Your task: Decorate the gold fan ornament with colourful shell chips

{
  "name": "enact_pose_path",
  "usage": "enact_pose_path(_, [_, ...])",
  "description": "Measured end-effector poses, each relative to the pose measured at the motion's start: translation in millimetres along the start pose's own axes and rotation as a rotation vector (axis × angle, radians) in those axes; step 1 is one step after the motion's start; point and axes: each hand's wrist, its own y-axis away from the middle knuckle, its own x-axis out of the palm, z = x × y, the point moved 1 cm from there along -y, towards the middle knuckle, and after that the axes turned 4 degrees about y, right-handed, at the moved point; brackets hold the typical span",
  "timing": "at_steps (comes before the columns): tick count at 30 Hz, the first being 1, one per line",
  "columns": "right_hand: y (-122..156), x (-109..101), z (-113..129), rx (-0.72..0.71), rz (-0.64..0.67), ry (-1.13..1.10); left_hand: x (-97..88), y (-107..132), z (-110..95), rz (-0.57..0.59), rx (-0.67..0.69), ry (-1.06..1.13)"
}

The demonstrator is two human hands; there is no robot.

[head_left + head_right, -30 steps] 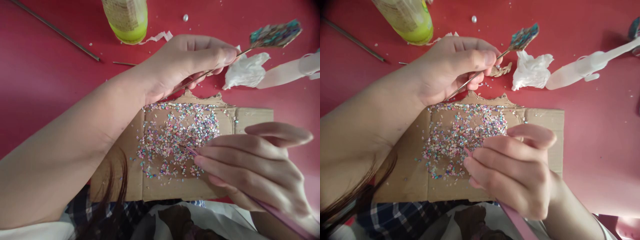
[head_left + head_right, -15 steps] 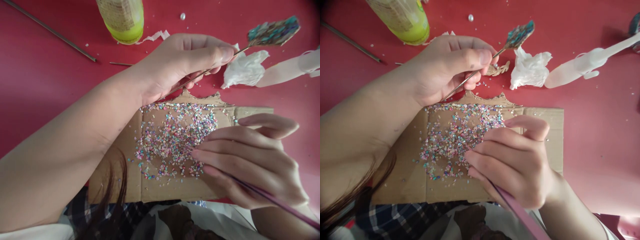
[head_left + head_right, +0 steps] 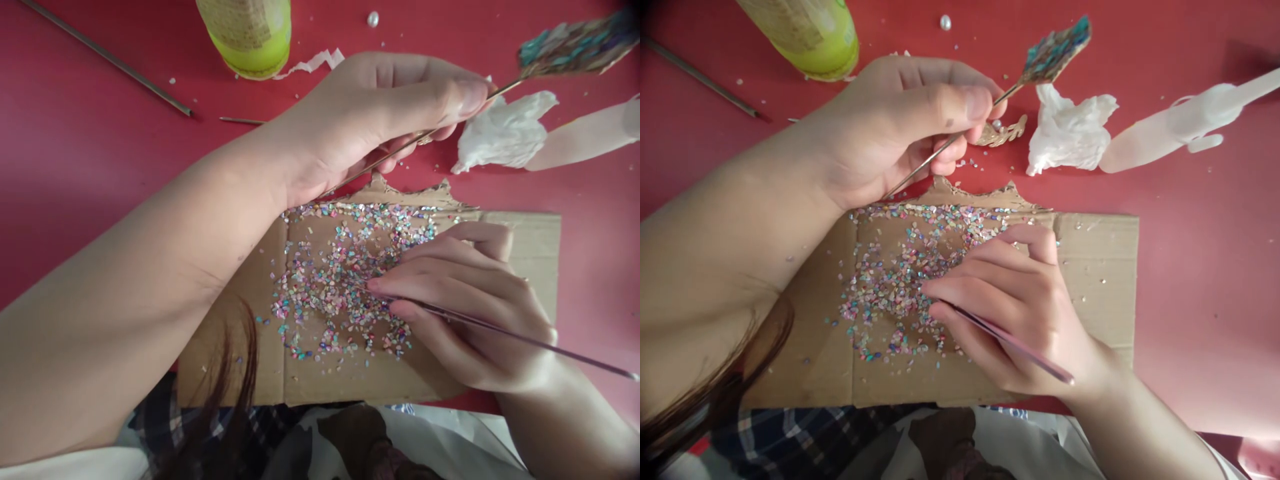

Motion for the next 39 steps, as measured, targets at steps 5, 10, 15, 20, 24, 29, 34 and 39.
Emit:
enact_pose_path(5, [-1.1,0.1,-2.0,0.010,0.005,-0.028,-0.4,-0.5,-1.2,0.007,0.003,-0.017])
enact_pose_path(10, [-0.4,1.7,-0.2,0.007,0.002,-0.013,-2.1,-0.5,0.1,0.008,0.012,-0.013])
enact_pose_path(15, [1.3,3.7,3.2,0.008,-0.018,0.038,-1.8,0.4,-0.8,0.000,0.005,-0.054])
enact_pose_path(20, [1.0,3.5,4.0,-0.001,-0.018,0.035,-2.4,0.5,-1.3,-0.030,-0.007,-0.080])
enact_pose_path(24, [0.9,2.2,1.4,0.001,-0.018,0.008,-5.4,1.2,0.3,-0.040,-0.005,-0.088])
enact_pose_path(29, [1.6,1.1,-1.7,-0.011,-0.011,0.012,-7.5,2.6,1.2,-0.024,0.015,-0.110])
enact_pose_path(34, [2.1,1.1,-1.1,-0.029,-0.006,0.035,-7.7,2.2,1.2,-0.016,0.010,-0.097])
enact_pose_path(39, [2.8,2.2,0.2,-0.027,-0.011,0.038,-5.6,0.7,-0.5,-0.009,-0.009,-0.076])
